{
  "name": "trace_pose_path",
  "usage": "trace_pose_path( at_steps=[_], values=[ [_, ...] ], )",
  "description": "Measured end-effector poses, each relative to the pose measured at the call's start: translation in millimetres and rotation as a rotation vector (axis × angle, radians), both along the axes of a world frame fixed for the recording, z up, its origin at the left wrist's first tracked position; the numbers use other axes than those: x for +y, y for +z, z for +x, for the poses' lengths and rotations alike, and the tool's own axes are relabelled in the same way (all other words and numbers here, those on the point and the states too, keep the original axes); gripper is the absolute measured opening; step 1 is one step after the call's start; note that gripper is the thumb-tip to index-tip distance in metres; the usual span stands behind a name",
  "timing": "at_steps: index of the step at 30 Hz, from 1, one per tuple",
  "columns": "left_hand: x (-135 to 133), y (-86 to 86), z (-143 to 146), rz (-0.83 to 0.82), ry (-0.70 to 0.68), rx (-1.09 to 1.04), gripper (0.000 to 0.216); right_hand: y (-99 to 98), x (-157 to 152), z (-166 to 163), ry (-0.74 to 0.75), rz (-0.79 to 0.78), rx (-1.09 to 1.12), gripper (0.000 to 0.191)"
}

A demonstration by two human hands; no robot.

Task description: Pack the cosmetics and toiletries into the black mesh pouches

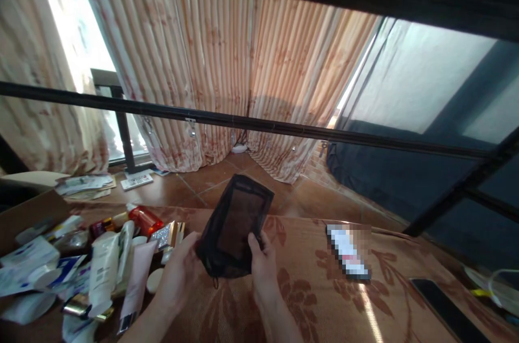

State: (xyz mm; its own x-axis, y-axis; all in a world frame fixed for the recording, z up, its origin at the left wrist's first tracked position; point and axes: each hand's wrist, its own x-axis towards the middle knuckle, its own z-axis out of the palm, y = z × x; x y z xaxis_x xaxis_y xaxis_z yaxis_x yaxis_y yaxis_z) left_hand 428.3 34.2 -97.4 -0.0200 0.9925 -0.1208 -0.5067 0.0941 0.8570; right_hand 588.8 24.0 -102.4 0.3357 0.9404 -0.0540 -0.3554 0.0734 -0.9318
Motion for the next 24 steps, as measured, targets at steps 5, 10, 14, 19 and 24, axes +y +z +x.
trace_pose_path(
  at_steps=[5, 10, 14, 19, 24],
  values=[
    [6.0, 9.6, -4.7, -0.181, -0.155, -0.212, 0.031, -2.9, -7.7, -4.7, 0.198, -0.048, 0.118, 0.038],
    [2.5, 12.3, 0.3, -0.137, -0.238, -0.200, 0.026, -19.3, -4.7, -7.5, 0.144, -0.142, -0.084, 0.039],
    [-1.4, 6.9, 4.3, -0.048, -0.240, -0.076, 0.023, -27.9, -3.6, -7.0, 0.122, -0.093, -0.201, 0.047],
    [-4.8, 3.4, 4.8, -0.056, -0.275, -0.023, 0.024, -27.0, -10.5, -14.5, 0.181, -0.205, -0.147, 0.056],
    [-7.5, 8.7, 1.9, -0.038, -0.230, -0.003, 0.020, -27.7, -11.0, -21.1, 0.123, -0.274, -0.178, 0.062]
  ],
)
